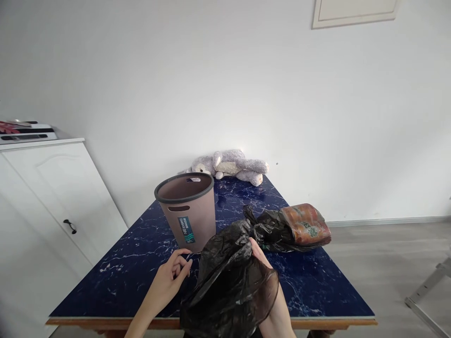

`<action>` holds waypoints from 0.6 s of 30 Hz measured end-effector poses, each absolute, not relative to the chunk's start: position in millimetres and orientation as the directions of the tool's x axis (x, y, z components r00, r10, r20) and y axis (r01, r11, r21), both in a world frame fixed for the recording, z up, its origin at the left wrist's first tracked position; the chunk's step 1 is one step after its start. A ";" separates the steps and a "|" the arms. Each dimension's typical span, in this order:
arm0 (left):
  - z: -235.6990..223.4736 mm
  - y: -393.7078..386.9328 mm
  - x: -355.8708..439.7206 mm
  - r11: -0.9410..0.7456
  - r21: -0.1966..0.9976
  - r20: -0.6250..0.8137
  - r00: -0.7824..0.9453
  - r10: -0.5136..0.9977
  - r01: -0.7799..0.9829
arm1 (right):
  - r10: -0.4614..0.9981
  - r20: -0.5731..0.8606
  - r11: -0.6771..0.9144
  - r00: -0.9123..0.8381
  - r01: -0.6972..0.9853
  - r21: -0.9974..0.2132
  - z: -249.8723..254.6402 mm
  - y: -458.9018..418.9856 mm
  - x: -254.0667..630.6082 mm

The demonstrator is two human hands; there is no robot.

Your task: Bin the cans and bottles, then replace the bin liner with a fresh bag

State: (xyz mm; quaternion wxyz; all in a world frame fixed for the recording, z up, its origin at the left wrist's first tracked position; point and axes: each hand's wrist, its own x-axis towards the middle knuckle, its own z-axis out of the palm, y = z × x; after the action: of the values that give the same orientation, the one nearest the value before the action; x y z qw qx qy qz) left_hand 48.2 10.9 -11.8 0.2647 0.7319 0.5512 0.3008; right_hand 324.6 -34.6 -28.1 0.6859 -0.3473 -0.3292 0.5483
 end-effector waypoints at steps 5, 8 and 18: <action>-13.2 11.1 48.4 -0.252 0.738 0.159 0.201 0.967 0.626 | 0.988 -0.125 -0.047 0.086 -0.608 -0.793 -27.4 -38.9 327.1; -13.5 10.4 48.1 -0.273 0.746 0.180 0.211 0.961 0.608 | 0.963 -0.123 0.018 0.240 -0.513 -0.858 -38.0 -45.5 334.0; -15.6 9.3 46.6 -0.288 0.736 0.184 0.228 0.956 0.612 | 0.879 0.272 0.114 0.391 0.381 -0.917 -77.3 -86.9 364.7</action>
State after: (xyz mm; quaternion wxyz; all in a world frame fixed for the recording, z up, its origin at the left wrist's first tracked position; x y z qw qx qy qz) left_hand 46.6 9.3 -15.6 0.2689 0.7361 0.5327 0.3195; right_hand 364.7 -86.9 -77.3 0.5512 -0.6259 -0.5034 0.2259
